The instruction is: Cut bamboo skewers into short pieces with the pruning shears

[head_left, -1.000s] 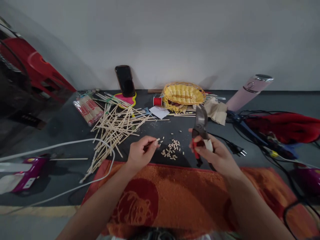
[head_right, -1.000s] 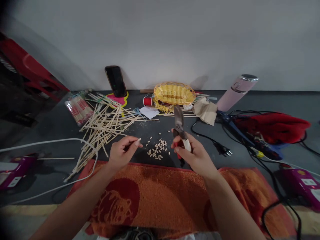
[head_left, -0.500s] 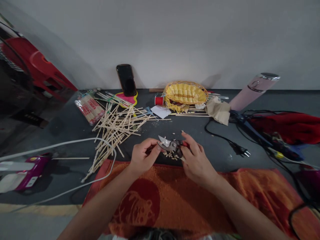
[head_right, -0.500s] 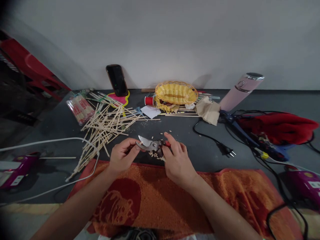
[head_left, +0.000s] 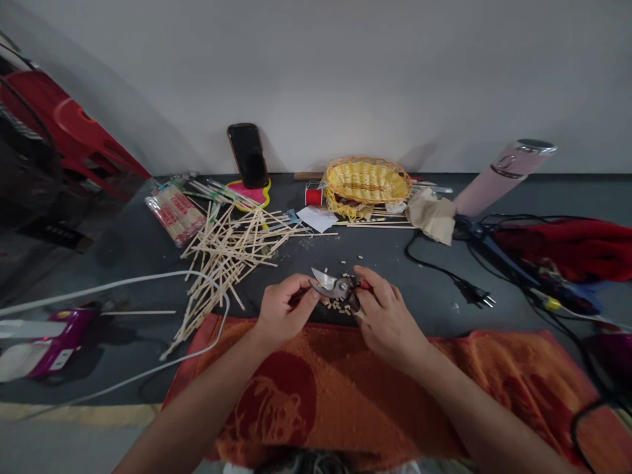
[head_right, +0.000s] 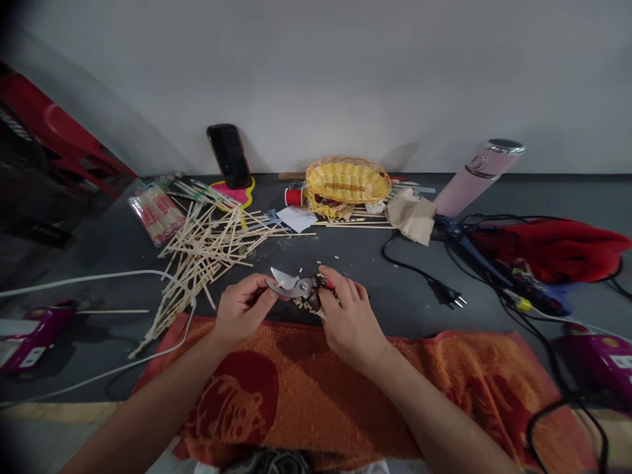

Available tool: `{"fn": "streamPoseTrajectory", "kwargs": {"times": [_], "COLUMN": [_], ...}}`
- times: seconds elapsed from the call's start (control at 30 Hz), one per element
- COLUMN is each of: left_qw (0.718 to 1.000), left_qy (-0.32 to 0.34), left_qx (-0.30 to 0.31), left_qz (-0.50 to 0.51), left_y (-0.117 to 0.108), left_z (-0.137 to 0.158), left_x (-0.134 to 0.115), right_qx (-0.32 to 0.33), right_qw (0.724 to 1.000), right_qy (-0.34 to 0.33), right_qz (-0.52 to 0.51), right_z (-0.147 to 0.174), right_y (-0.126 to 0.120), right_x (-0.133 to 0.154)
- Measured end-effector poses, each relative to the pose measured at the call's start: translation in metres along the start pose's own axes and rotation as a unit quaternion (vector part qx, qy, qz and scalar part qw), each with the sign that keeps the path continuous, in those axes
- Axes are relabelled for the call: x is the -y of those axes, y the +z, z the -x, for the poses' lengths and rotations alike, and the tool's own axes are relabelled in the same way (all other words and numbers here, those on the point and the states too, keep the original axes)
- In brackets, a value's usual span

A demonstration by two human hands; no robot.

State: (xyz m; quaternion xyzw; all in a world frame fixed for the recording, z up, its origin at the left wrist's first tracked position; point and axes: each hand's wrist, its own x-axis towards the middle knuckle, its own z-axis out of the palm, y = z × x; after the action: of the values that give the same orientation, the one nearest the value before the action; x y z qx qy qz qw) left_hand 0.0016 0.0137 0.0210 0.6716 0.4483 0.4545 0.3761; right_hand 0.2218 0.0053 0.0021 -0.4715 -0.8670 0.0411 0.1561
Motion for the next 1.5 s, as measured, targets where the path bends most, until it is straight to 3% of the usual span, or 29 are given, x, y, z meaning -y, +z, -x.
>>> {"fn": "streamPoseTrajectory", "kwargs": {"times": [0.37, 0.6, 0.8, 0.93, 1.03, 1.3, 1.5], "left_qw": [1.000, 0.999, 0.998, 0.997, 0.997, 0.993, 0.992], "left_qy": [-0.011, -0.010, -0.017, -0.040, -0.061, -0.042, -0.048], "left_qx": [0.015, 0.017, 0.031, 0.044, 0.016, -0.006, 0.015], "left_qz": [-0.014, -0.049, -0.049, -0.046, -0.052, -0.112, -0.114], "left_y": [0.000, -0.001, 0.002, 0.003, 0.004, 0.005, 0.001], "left_z": [0.002, 0.002, 0.004, 0.001, -0.002, -0.001, -0.003], "left_x": [0.001, -0.006, -0.007, -0.001, 0.005, 0.016, 0.014], "right_qx": [-0.014, -0.069, 0.008, -0.034, -0.062, -0.044, -0.037], "right_qw": [1.000, 0.995, 0.998, 0.996, 0.992, 0.993, 0.994], "right_qy": [0.004, 0.003, 0.026, 0.049, 0.083, 0.076, 0.072], "right_qz": [0.015, -0.068, -0.058, -0.069, -0.072, -0.074, -0.071], "right_z": [-0.001, -0.002, -0.002, -0.003, -0.005, -0.007, -0.007], "right_y": [-0.002, 0.003, 0.000, -0.004, -0.007, -0.004, -0.003], "right_x": [0.001, -0.006, -0.009, -0.020, -0.027, -0.028, -0.031]}}
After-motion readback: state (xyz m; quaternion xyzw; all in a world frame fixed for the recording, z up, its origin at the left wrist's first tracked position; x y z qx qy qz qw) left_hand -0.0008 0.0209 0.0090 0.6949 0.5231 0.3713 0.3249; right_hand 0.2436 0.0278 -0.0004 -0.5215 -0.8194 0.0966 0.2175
